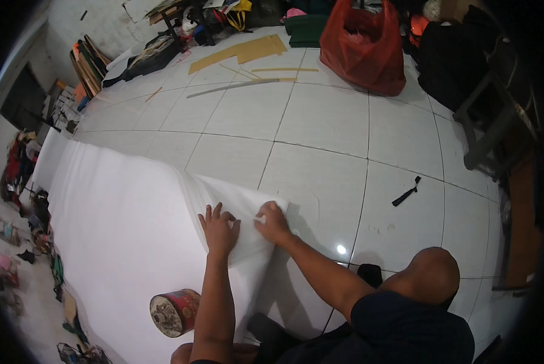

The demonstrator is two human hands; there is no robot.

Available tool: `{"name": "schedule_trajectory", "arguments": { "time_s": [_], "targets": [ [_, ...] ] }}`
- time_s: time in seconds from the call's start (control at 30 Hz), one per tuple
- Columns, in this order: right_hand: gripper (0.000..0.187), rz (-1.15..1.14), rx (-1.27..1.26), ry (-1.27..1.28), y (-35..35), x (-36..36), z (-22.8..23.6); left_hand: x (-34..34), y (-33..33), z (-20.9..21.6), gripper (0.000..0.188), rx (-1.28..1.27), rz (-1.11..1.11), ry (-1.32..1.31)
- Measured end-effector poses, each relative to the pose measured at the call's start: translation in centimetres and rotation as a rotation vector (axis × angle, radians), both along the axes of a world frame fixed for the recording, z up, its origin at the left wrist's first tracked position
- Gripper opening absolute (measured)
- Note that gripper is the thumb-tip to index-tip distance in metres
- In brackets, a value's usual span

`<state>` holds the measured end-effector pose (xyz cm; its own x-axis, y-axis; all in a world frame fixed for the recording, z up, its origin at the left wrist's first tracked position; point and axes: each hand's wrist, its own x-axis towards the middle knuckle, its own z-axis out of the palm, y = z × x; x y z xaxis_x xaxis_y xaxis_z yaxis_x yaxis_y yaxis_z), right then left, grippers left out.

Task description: The person unfolds a large white foam sheet on the floor, smooths it out, and uses shears to cut it into smaller pieces. The person then folds the cut pieces and places them aside.

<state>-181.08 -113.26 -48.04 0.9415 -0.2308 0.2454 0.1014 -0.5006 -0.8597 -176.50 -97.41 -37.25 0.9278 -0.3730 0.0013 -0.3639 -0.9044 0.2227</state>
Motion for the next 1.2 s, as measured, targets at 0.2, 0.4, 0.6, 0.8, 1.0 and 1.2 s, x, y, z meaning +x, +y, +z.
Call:
{"name": "schedule_trajectory", "arguments": {
  "time_s": [0.2, 0.4, 0.6, 0.8, 1.0, 1.2],
  "targets": [
    [0.029, 0.279, 0.572, 0.264, 1.2, 0.7, 3.8, -0.1, 1.1, -0.6, 0.029, -0.036, -0.099, -0.076],
    [0.033, -0.260, -0.268, 0.263, -1.9, -0.3, -0.2, 0.5, 2.8, -0.5, 0.024, -0.328, 0.008, 0.025],
    [0.023, -0.130, -0.179, 0.058, -0.7, -0.4, 1.0, 0.2, 1.4, 0.1, 0.020, 0.041, 0.022, -0.065],
    [0.032, 0.358, 0.549, 0.227, 0.7, 1.2, 3.9, 0.3, 1.1, -0.9, 0.025, -0.043, -0.123, -0.223],
    [0.027, -0.238, -0.296, 0.235, -1.4, -0.5, 0.6, 0.9, 3.7, -0.8, 0.020, -0.295, -0.053, 0.056],
    [0.020, -0.073, -0.311, 0.231, -1.9, -0.7, 0.9, 0.8, 1.6, -0.4, 0.023, -0.046, 0.024, 0.019]
  ]
}}
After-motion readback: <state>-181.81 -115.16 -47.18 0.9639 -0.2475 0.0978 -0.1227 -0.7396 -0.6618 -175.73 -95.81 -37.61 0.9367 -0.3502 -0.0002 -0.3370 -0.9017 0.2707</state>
